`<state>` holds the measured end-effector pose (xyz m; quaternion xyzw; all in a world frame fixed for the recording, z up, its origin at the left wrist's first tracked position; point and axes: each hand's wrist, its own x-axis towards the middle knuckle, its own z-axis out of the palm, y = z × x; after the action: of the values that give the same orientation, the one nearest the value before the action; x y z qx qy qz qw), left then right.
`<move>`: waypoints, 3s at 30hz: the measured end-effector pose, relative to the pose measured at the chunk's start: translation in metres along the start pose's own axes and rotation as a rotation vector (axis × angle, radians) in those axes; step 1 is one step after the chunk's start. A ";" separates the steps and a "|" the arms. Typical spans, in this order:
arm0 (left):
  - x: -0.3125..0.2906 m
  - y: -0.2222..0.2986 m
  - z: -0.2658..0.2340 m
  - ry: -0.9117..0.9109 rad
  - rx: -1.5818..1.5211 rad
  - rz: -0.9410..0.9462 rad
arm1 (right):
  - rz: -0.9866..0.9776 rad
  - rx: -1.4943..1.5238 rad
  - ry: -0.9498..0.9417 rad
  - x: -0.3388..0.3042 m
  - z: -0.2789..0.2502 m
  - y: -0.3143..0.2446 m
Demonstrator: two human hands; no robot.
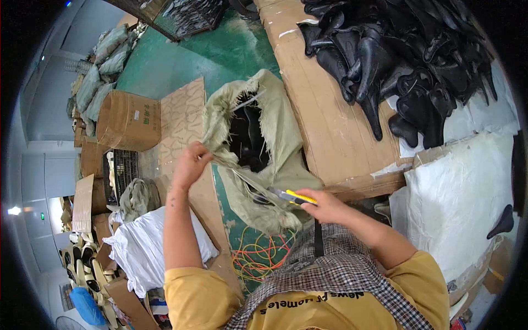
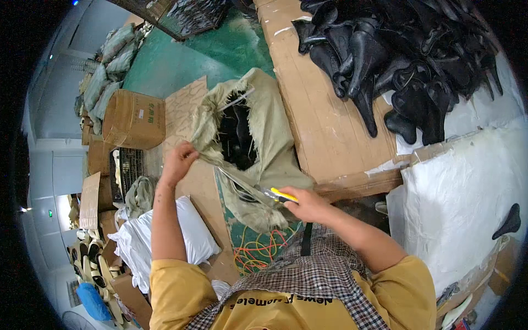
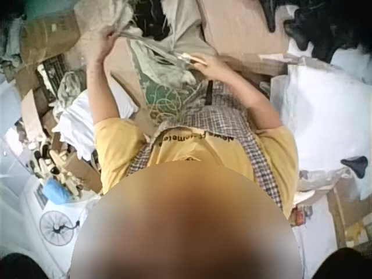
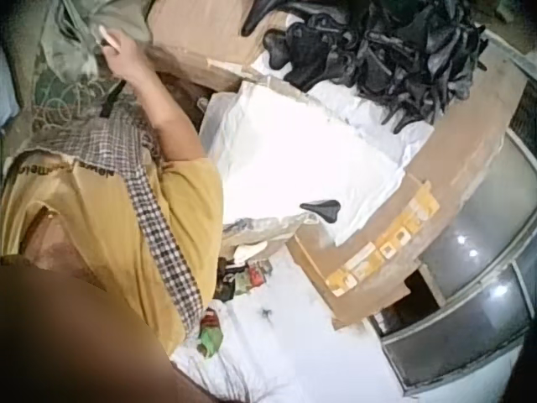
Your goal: Unpacking black bicycle seats from a large sack and sorting them into organized stacks on a work table.
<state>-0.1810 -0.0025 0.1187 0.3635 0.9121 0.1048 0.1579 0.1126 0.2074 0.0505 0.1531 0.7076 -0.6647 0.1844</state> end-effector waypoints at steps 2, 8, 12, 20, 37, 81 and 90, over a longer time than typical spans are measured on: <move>-0.010 -0.009 -0.011 0.054 -0.120 -0.004 | -0.226 -0.156 0.133 -0.001 -0.007 0.014; -0.011 0.084 0.047 0.289 0.328 0.230 | -0.158 0.163 0.331 0.069 -0.039 -0.009; -0.030 0.109 0.111 -0.017 0.528 0.164 | -0.031 0.147 0.336 0.089 -0.013 -0.007; -0.090 0.052 0.095 -0.058 0.356 0.222 | -0.264 -0.142 0.414 -0.003 0.050 0.069; -0.126 0.045 0.100 0.107 0.047 0.077 | -0.127 0.045 0.122 -0.035 0.071 0.061; -0.247 0.055 0.079 0.271 -0.283 0.056 | -0.109 0.494 -0.087 -0.101 0.276 0.115; -0.240 0.048 0.070 0.264 -0.360 -0.012 | -0.207 0.191 0.166 -0.034 0.304 0.125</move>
<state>0.0391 -0.1296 0.1193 0.3072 0.8935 0.3119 0.0999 0.2176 -0.0858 -0.0589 0.1505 0.6661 -0.7294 0.0404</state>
